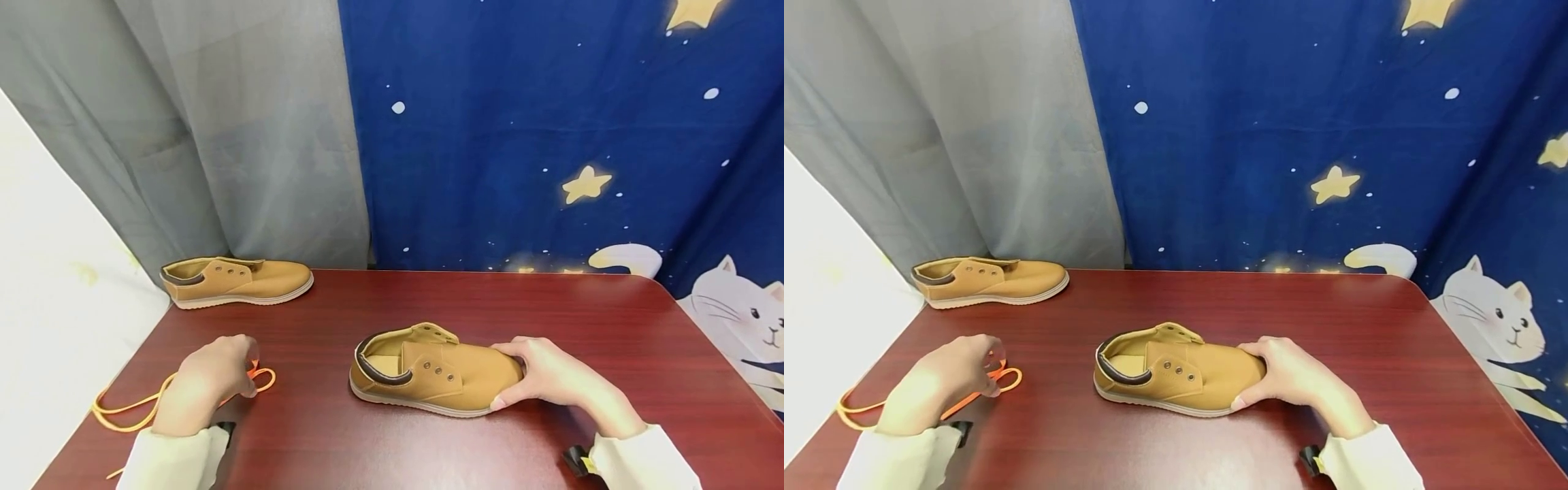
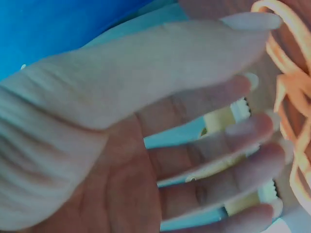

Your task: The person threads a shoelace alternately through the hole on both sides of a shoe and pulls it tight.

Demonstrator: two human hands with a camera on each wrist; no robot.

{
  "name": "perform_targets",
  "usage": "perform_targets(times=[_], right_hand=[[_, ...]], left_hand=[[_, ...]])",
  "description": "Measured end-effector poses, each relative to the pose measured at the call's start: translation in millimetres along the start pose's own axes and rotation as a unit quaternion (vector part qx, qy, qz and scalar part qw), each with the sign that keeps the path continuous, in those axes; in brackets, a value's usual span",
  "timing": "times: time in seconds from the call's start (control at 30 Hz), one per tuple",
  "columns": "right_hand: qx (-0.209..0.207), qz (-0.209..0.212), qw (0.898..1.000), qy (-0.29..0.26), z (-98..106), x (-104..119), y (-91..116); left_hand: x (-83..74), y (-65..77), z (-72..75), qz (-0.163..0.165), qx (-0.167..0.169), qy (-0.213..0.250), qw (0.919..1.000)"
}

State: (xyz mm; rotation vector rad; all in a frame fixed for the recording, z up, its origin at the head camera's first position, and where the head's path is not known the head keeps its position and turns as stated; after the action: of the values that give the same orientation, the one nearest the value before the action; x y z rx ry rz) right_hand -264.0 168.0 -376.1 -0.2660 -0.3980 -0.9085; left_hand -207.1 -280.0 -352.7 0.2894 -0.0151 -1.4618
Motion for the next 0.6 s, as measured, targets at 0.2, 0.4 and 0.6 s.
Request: perform_targets(times=[0.2,0.4,0.6], right_hand=[[-0.005,-0.005,1.0,-0.006,-2.0,-0.2,1.9],[-0.01,-0.007,1.0,-0.005,-3.2,-2.1,3.4],[-0.015,-0.017,0.999,-0.031,-6.3,-4.7,-0.3]], left_hand=[[2.6,-3.5,-7.6,0.017,-0.006,-0.025,0.9995],[-3.2,-8.4,-14.9,0.0,-0.008,-0.045,0.9989],[-8.8,-10.4,-16.5,-0.017,-0.009,-0.023,0.9996]])
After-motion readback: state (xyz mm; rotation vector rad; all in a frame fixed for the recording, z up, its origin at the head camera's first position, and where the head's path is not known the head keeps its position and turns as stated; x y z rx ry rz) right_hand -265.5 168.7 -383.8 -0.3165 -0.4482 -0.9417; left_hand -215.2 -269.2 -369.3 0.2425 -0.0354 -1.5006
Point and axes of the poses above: each hand's wrist, its own y-axis away from the middle knuckle, its own z-axis out of the back of the hand, x = y × z, the point moved 6 cm from there along -y, towards the middle knuckle, and after that the axes turned 3 degrees about -x, right-handed, at the moved point
